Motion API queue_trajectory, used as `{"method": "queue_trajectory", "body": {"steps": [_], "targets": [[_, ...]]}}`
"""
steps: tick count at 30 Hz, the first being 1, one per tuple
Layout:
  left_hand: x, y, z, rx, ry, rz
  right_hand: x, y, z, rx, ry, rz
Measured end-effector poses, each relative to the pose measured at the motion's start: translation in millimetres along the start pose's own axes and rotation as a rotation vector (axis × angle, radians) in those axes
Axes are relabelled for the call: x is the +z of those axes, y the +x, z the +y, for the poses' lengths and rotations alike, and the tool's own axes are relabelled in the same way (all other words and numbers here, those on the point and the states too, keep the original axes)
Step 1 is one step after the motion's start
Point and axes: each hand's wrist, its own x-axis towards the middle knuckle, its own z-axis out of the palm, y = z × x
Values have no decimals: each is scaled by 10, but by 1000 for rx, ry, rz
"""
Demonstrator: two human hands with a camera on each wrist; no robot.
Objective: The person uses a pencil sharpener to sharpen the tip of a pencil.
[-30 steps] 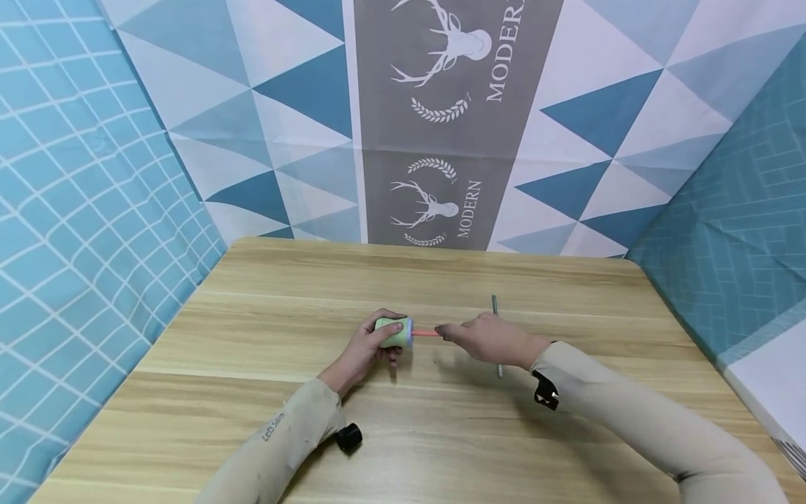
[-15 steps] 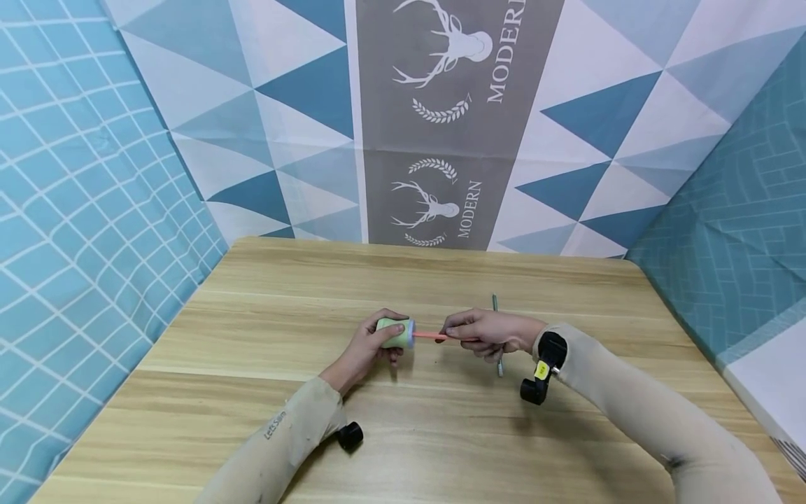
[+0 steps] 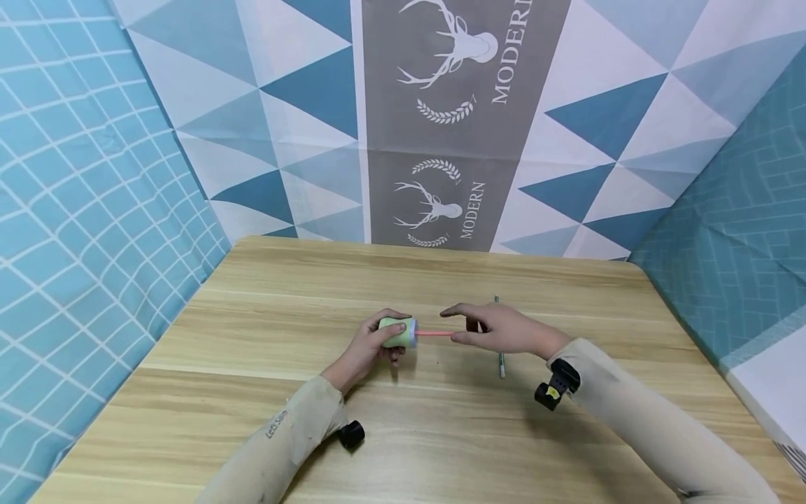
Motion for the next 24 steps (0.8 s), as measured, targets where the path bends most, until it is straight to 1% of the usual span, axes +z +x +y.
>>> {"method": "queue_trajectory", "body": {"steps": [1,3,5,7,9,10,12,13,14,16,18,21,22,24], "targets": [[1,4,-1,-2,-3,3,9,-22,9,-80,-122,58],[3,10,-3,-4,-10,12,45,-49,47,-266,-346,175],[6,16,-4,-7,-14,21,90,-60,94,-447,-532,271],[9,16,-2,-6,-14,22,132,-59,130,-598,-728,355],[7,13,-1,-4,-15,18,160,-54,152,-701,-898,422],[7,12,1,-4,-15,14,168,-51,160,-731,-971,449],[6,9,6,0,-15,9,175,-42,170,-766,-1078,488],[3,9,8,0,-16,7,176,-37,176,-774,-1102,494],[2,8,10,1,-17,9,179,-25,183,-775,-1100,493],[-1,5,14,4,-15,14,186,6,193,-774,-1054,488],[-3,5,13,5,-15,19,199,39,201,-759,-958,471],[-5,8,1,11,-12,29,223,74,210,-698,-750,398],[-6,11,-3,13,-11,31,228,78,207,-659,-665,359],[-7,13,-11,17,-11,37,234,83,194,-555,-465,268]]}}
